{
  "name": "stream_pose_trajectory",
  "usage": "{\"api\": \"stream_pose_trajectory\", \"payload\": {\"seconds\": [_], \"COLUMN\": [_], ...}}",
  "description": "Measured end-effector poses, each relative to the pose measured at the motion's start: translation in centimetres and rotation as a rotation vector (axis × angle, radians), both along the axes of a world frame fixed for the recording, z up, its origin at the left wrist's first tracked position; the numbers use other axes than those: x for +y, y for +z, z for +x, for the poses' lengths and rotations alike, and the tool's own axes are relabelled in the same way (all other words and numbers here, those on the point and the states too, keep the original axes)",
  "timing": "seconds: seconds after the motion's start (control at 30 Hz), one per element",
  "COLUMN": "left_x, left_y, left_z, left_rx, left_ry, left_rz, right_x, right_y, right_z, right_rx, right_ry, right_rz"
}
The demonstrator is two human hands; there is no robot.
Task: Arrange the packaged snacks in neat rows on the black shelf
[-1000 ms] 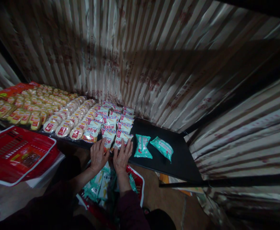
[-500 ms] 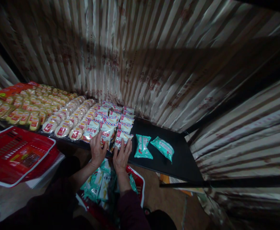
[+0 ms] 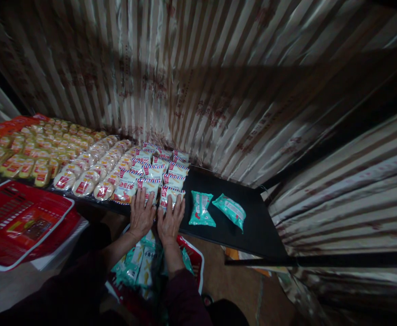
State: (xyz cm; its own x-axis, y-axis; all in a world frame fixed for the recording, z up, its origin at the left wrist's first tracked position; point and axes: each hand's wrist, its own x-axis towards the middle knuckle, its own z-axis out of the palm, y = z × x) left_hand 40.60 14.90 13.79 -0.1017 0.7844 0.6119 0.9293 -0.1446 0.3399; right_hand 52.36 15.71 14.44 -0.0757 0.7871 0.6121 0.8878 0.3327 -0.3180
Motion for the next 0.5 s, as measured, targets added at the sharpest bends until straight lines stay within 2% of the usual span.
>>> {"api": "stream_pose_trajectory", "payload": {"seconds": [0.5], "left_x": [-0.5], "left_y": [-0.13], "left_z": [-0.37], "left_rx": [0.061], "left_ry": [-0.031], "left_rz": [-0.062], "right_x": [0.19], "right_y": [-0.78], "right_z": [0.13], "right_rx": [-0.064], "right_ry": [-0.017], "right_rz": [-0.031]}}
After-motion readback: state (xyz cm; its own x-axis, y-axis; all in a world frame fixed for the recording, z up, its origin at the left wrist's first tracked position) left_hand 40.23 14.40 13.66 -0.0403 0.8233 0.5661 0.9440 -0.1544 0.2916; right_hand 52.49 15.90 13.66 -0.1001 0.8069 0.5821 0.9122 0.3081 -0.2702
